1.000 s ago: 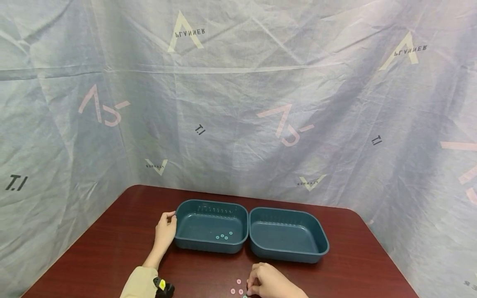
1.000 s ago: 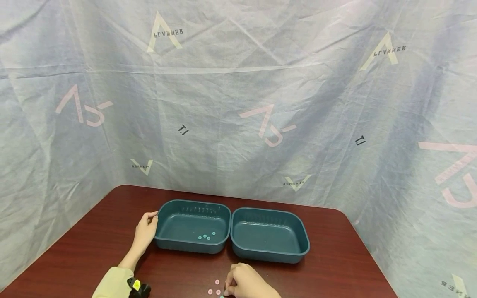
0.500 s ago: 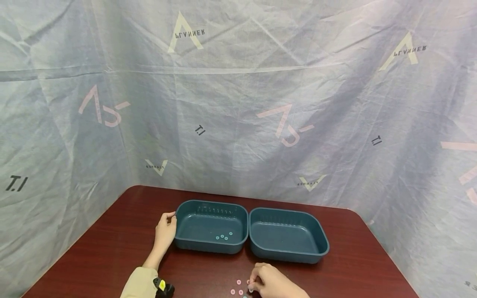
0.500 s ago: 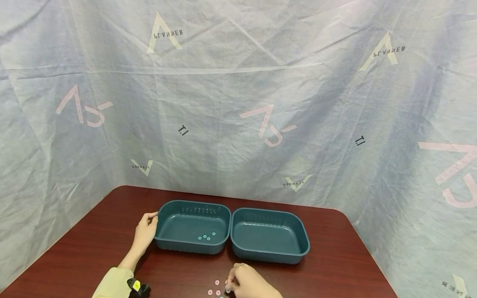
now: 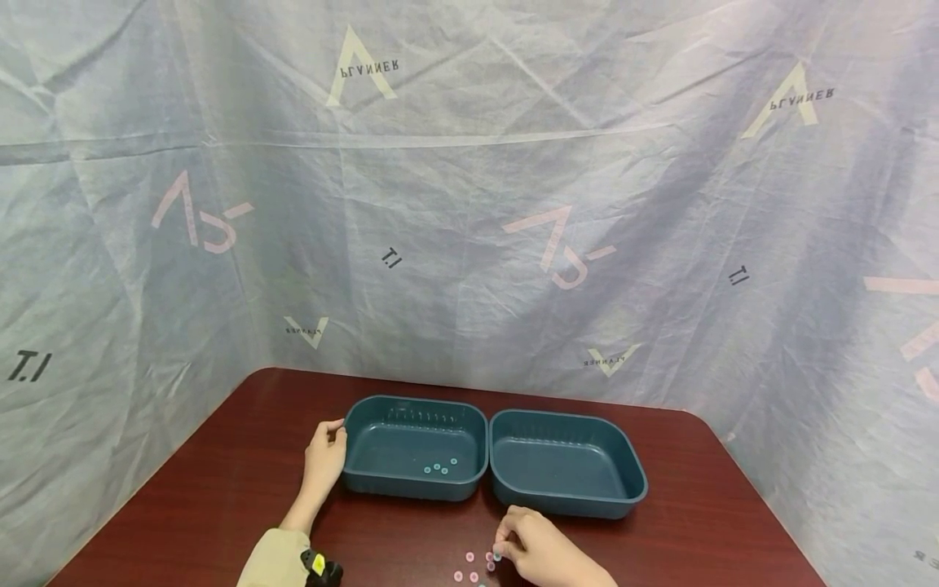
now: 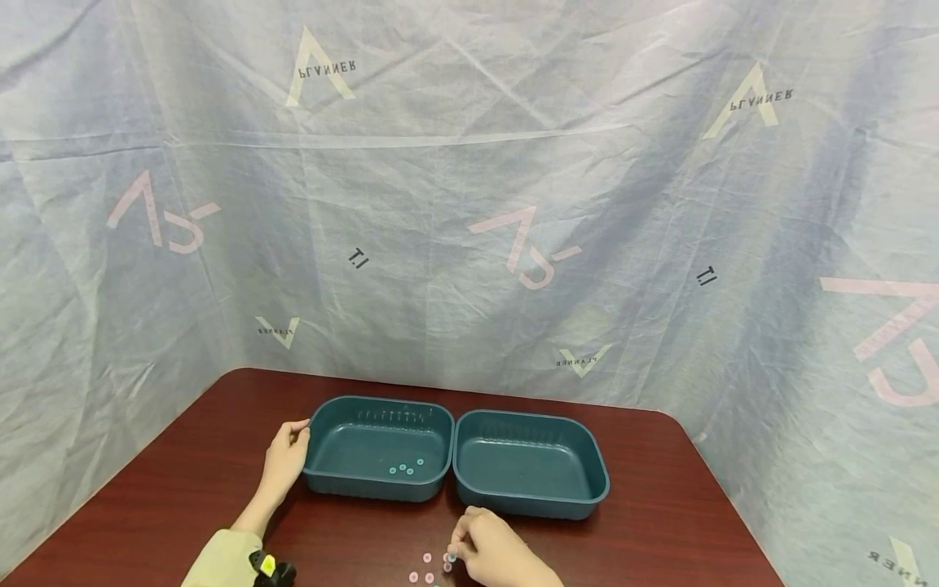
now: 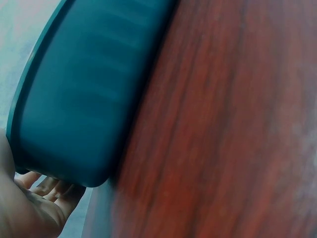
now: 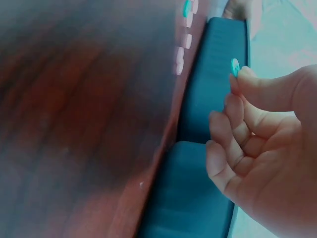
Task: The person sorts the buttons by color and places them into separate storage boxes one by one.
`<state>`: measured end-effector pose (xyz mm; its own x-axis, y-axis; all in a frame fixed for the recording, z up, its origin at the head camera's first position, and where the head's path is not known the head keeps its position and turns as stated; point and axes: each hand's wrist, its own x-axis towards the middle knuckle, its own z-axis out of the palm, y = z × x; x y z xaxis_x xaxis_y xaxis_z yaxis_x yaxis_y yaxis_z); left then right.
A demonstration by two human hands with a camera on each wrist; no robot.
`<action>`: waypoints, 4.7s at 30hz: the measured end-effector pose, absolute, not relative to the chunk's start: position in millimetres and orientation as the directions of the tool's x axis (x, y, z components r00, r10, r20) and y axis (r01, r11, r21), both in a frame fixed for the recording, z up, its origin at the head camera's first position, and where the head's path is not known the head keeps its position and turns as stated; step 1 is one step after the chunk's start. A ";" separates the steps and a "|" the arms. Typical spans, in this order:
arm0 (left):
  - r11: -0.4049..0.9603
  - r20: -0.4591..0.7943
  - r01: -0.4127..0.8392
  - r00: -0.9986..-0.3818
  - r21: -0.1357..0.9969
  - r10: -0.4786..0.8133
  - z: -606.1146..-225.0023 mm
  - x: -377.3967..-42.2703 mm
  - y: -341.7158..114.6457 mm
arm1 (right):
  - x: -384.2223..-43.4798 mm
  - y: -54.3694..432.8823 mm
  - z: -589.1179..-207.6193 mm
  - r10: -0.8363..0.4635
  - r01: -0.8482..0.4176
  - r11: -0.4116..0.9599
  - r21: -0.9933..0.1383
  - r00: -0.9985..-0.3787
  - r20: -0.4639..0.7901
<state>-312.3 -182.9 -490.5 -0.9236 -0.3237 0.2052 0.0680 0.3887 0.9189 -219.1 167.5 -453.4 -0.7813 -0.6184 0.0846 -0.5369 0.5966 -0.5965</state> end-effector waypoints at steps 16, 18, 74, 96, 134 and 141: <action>0.390 0.205 0.062 -0.919 0.919 -0.337 -489.4 -312.2 -182.0 | -229.1 157.8 -432.5 -0.587 -0.584 0.530 -0.616 -0.776 0.231; 0.389 0.205 0.063 -0.919 0.919 -0.337 -488.9 -312.0 -181.8 | -229.5 156.0 -428.4 -0.584 -0.586 0.521 -0.620 -0.775 0.242; 0.393 0.242 0.091 -0.903 0.915 -0.355 -493.7 -316.7 -182.4 | -293.6 110.5 -425.5 -0.450 -0.577 0.602 -0.553 -0.816 0.362; 0.397 0.248 0.096 -0.902 0.913 -0.354 -495.4 -317.1 -179.5 | -313.1 107.5 -434.6 -0.459 -0.582 0.644 -0.496 -0.813 0.358; 0.403 0.262 0.105 -0.896 0.909 -0.359 -494.4 -315.8 -180.2 | -320.7 105.2 -437.4 -0.494 -0.599 0.617 -0.510 -0.799 0.341; 0.400 0.255 0.100 -0.899 0.911 -0.356 -494.8 -316.4 -179.5 | -317.7 105.3 -435.8 -0.494 -0.612 0.615 -0.497 -0.790 0.362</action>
